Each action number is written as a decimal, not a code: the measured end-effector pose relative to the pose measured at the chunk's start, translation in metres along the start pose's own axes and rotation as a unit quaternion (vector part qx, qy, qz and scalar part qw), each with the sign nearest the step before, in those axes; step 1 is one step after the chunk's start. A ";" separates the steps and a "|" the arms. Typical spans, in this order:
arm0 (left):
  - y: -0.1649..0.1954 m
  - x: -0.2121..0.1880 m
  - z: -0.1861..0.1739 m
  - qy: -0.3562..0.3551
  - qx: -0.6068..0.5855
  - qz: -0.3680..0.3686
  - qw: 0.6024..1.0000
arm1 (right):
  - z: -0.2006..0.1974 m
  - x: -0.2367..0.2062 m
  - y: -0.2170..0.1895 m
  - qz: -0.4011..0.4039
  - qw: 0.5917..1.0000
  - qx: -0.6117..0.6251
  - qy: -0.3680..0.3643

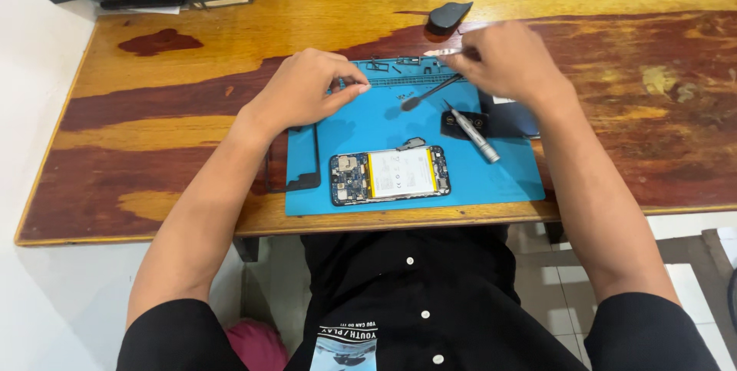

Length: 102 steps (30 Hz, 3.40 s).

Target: The person repairs a disassembled smartphone on a blue repair mat, using a spudger and tweezers to pry components and lift the battery out of the phone body, then works on the exposed internals with precision tools, moving small parts aside on the mat.

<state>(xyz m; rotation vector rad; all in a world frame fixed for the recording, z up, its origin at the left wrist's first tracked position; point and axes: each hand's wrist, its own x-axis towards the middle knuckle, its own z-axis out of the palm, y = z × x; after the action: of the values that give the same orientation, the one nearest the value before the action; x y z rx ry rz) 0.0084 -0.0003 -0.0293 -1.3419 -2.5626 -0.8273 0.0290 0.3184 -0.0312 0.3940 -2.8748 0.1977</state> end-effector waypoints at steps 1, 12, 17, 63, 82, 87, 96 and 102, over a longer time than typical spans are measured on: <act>-0.001 0.000 -0.001 0.004 0.004 0.001 1.000 | 0.004 0.001 -0.006 -0.011 1.000 0.002 -0.004; -0.004 -0.004 -0.013 0.023 -0.045 0.030 0.998 | 0.014 -0.005 -0.057 -0.059 0.993 0.083 -0.055; -0.005 -0.003 -0.016 -0.031 -0.111 0.011 0.993 | 0.023 -0.004 -0.060 -0.085 0.992 0.065 -0.066; -0.012 -0.001 -0.008 -0.020 -0.316 0.019 0.948 | 0.034 -0.014 -0.090 -0.018 0.822 0.567 -0.056; -0.017 -0.001 -0.020 0.124 -0.258 0.003 0.958 | 0.036 -0.034 -0.142 -0.265 0.902 0.340 -0.035; -0.014 0.001 -0.018 0.120 -0.251 0.017 0.960 | 0.040 -0.035 -0.154 -0.223 0.909 0.327 -0.128; -0.014 -0.001 -0.019 0.112 -0.259 0.042 0.958 | 0.038 -0.035 -0.156 -0.197 0.913 0.317 -0.166; -0.015 0.000 -0.018 0.111 -0.247 0.036 0.962 | 0.036 -0.034 -0.155 -0.188 0.909 0.325 -0.182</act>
<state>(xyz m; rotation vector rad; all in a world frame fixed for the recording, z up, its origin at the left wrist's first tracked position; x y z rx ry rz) -0.0060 -0.0167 -0.0210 -1.3481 -2.2005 -1.5774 0.0968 0.1731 -0.0590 1.2009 -2.9169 1.1248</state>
